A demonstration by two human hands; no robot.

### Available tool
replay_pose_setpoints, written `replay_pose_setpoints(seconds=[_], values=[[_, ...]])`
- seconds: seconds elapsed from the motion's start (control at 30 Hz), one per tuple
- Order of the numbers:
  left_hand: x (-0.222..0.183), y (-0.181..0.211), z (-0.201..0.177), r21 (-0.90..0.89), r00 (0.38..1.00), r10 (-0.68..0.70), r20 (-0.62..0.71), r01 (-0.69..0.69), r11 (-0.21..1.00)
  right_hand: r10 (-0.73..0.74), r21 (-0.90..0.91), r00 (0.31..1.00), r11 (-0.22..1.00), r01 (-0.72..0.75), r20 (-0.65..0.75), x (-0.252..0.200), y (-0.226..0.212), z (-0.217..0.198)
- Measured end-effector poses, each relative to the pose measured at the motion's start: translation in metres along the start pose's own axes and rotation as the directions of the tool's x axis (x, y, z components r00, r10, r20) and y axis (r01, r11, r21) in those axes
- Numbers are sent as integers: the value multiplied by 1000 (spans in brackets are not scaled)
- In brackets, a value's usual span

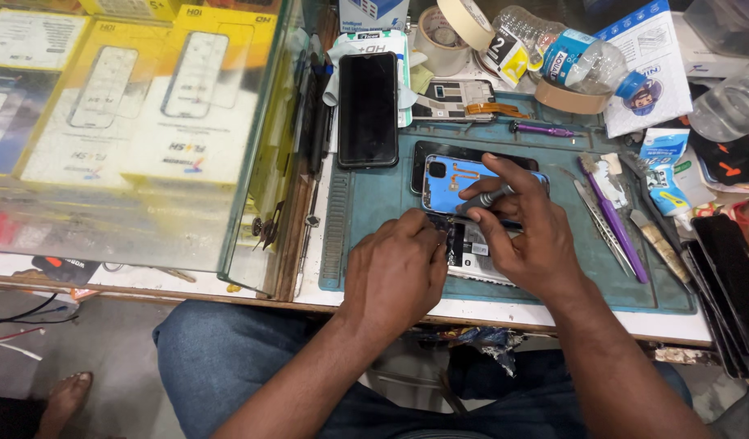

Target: The person is repairing a smartphone by manipulating its internal components. They use a screwdriver to remove screws from the motherboard area and a plastic pry tool to disconnect ribbon cables. The person handles the phone's internal frame, battery, and camera module during the process.

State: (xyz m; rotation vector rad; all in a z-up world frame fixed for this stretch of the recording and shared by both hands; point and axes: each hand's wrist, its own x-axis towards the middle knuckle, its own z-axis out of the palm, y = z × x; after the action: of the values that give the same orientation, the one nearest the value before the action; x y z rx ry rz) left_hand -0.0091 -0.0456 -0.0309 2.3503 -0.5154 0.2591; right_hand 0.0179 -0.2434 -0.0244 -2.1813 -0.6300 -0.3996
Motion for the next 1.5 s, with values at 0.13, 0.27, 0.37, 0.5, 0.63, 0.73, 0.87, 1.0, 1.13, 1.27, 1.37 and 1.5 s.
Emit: replay_pose_setpoints(seconds=[0.13, 0.27, 0.37, 0.5, 0.63, 0.73, 0.87, 1.0, 1.13, 1.27, 1.37, 1.5], values=[[-2, 0, -2, -19, 1000, 4, -7, -4, 1000, -24, -27, 999, 999, 25, 39, 6, -7, 0], [-2, 1, -4, -34, 1000, -9, 17, 10, 999, -39, -45, 987, 998, 46, 156, 16, -19, -14], [-2, 3, -5, -31, 998, -35, 44, 37, 999, -41, 83, 975, 996, 24, 216, 25, -22, -19], [-3, 2, -6, -64, 1000, -16, 4, 16, 998, -71, -205, 994, 975, 87, 82, 29, -20, -12], [-5, 2, -6, -62, 1000, -17, 15, 18, 998, -104, -18, 990, 994, 106, 90, 26, -14, -8], [-8, 3, -6, -60, 999, -38, 19, 39, 997, -53, -106, 998, 993, 56, 30, 29, -13, -5], [-7, 2, -7, -73, 1000, -17, 20, 19, 997, -217, 41, 974, 976, 215, 67, 32, -15, -10], [-7, 2, -6, -73, 999, -25, 41, 28, 997, -15, 74, 996, 997, 8, 90, 30, -11, -8], [-6, 2, -7, -66, 997, -40, 61, 44, 997, -10, 188, 991, 982, -16, 136, 29, -10, -9], [-7, 2, -6, -66, 998, -40, 49, 43, 997, 133, -230, 990, 966, -121, 38, 32, -7, -7], [-5, 3, -7, -74, 996, -48, 76, 54, 996, 74, 55, 989, 995, -82, 132, 29, -7, -11], [-7, 2, -6, -59, 999, -18, 27, 19, 998, 9, 52, 994, 999, -14, 107, 23, -3, -9]])
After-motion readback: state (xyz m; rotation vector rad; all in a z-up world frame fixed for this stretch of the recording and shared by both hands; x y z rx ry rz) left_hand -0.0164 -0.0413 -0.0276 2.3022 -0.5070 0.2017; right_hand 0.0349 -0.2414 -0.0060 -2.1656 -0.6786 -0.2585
